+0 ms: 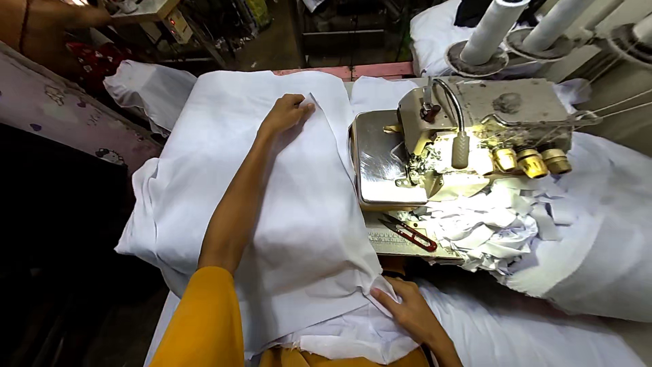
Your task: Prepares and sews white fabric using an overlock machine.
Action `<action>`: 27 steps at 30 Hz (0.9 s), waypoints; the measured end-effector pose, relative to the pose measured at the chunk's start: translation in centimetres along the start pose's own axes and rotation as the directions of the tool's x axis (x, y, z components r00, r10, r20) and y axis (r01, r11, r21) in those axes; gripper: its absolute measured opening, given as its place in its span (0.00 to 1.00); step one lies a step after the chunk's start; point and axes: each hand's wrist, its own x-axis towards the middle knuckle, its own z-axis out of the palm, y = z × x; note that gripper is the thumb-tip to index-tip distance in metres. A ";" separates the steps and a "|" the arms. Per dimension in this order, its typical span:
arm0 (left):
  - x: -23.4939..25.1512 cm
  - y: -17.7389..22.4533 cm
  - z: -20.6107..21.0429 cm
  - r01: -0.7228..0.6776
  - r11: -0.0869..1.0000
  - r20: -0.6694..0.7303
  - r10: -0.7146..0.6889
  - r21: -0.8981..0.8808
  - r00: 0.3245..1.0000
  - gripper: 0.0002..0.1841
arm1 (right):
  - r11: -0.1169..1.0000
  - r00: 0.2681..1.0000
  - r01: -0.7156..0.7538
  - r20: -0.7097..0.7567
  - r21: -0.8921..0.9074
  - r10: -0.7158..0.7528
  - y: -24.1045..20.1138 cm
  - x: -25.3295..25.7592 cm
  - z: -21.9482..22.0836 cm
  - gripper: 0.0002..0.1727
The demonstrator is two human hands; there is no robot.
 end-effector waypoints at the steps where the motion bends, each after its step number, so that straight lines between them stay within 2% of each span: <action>1: -0.1 0.1 0.1 -0.018 1.000 -0.025 0.018 -0.004 1.000 0.19 | 0.997 0.997 0.064 -0.038 -0.039 -0.066 -0.3 -0.7 -0.7 0.27; 5: -0.6 1.3 -0.4 -0.067 0.998 -0.155 0.069 0.023 0.985 0.17 | 0.952 0.952 0.270 -0.110 -0.142 -0.286 -2.4 -3.8 -4.0 0.26; 9: -1.3 4.8 -2.4 -0.156 0.987 -0.283 0.138 -0.042 0.949 0.14 | 0.913 0.933 0.313 -0.096 -0.260 -0.347 -4.2 -7.2 -7.8 0.29; 11: -2.3 7.9 -3.3 -0.230 0.963 -0.341 0.172 -0.139 0.924 0.10 | 0.915 0.973 0.203 -0.033 -0.349 -0.228 -4.4 -9.4 -9.5 0.33; 13: -4.5 12.0 -3.5 -0.292 0.919 -0.342 0.193 -0.265 0.919 0.09 | 0.889 0.989 -0.035 0.110 -0.456 0.096 -4.5 -11.6 -10.7 0.35; 14: -5.7 14.1 -3.0 -0.328 0.890 -0.333 0.219 -0.317 0.917 0.10 | 0.859 0.923 -0.194 0.210 -0.475 0.324 -4.3 -12.2 -11.0 0.35; 15: -7.0 16.2 -2.2 -0.365 0.868 -0.317 0.261 -0.336 0.912 0.10 | 0.790 0.776 -0.365 0.308 -0.493 0.551 -3.8 -12.3 -11.0 0.33; 16: -8.2 18.0 -1.2 -0.423 0.836 -0.295 0.330 -0.350 0.897 0.09 | 0.705 0.616 -0.480 0.372 -0.522 0.694 -2.8 -12.2 -10.4 0.32; 17: -9.4 19.5 0.1 -0.482 0.798 -0.262 0.409 -0.361 0.874 0.08 | 0.640 0.494 -0.531 0.410 -0.556 0.767 -1.7 -12.1 -9.6 0.30; 18: -10.4 20.8 1.4 -0.526 0.763 -0.230 0.473 -0.377 0.851 0.07 | 0.618 0.458 -0.529 0.417 -0.581 0.785 -1.2 -11.8 -9.1 0.28; 19: -11.4 21.8 2.7 -0.558 0.735 -0.210 0.519 -0.386 0.829 0.06 | 0.651 0.539 -0.506 0.382 -0.566 0.751 -1.3 -11.5 -9.0 0.27; 20: -12.3 22.5 4.0 -0.574 0.713 -0.191 0.547 -0.402 0.815 0.05 | 0.726 0.699 -0.467 0.291 -0.505 0.653 -2.1 -11.1 -9.1 0.26; 21: -13.1 23.0 5.1 -0.570 0.709 -0.168 0.556 -0.415 0.814 0.04 | 0.811 0.860 -0.386 0.147 -0.439 0.488 -3.3 -10.2 -9.4 0.25; 22: -13.7 23.4 6.1 -0.560 0.715 -0.147 0.555 -0.419 0.819 0.04 | 0.878 0.960 -0.266 -0.030 -0.399 0.277 -4.6 -8.8 -9.7 0.25; 23: -14.4 23.7 6.8 -0.550 0.729 -0.123 0.552 -0.409 0.824 0.04 | 0.917 0.976 -0.149 -0.203 -0.371 0.077 -6.0 -6.8 -9.9 0.26; 24: -15.0 24.1 7.4 -0.540 0.749 -0.094 0.550 -0.385 0.830 0.04 | 0.944 0.934 -0.051 -0.350 -0.326 -0.070 -7.5 -4.6 -10.1 0.27; 25: -15.3 24.4 7.8 -0.534 0.761 -0.073 0.549 -0.369 0.833 0.05 | 0.966 0.874 0.043 -0.459 -0.256 -0.161 -9.0 -2.5 -10.2 0.29; 27: -15.8 24.7 8.3 -0.507 0.783 -0.040 0.530 -0.361 0.847 0.07 | 0.968 0.806 0.218 -0.536 -0.127 -0.252 -11.4 1.0 -10.6 0.30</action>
